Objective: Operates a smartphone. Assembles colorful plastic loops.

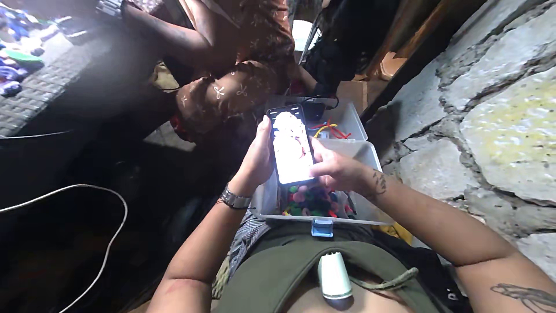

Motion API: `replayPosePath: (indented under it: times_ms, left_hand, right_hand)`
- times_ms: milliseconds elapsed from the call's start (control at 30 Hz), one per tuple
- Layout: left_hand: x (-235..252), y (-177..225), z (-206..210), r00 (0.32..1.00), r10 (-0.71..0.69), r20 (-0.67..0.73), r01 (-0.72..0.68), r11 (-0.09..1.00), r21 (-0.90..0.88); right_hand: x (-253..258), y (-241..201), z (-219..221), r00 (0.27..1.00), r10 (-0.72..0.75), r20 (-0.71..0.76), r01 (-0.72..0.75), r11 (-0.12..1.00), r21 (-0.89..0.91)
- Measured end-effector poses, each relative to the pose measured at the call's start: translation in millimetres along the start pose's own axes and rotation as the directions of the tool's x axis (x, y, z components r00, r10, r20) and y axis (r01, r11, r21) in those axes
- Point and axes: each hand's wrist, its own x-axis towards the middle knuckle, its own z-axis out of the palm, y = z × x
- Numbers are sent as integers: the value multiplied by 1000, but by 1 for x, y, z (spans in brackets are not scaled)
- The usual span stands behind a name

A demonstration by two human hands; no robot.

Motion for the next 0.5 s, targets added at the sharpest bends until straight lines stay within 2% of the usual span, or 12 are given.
replayPosePath:
  times_ms: [133, 300, 400, 500]
  left_hand:
    - [-1, -1, -1, 999, 4, -31, -3, 1000, 24]
    - [-2, -2, 0, 998, 36, -53, -31, 995, 91]
    - [-2, -2, -3, 999, 19, -31, -16, 995, 99]
    - [-2, -2, -3, 1000, -8, 17, 6, 991, 135]
  right_hand:
    - [3, 4, -5, 999, -4, 32, 5, 1000, -23]
    - [2, 10, -11, 994, 48, 93, -61, 989, 137]
    - [1, 10, -9, 996, 88, 18, -89, 984, 156]
    - [2, 7, -8, 997, 46, -55, -36, 985, 171]
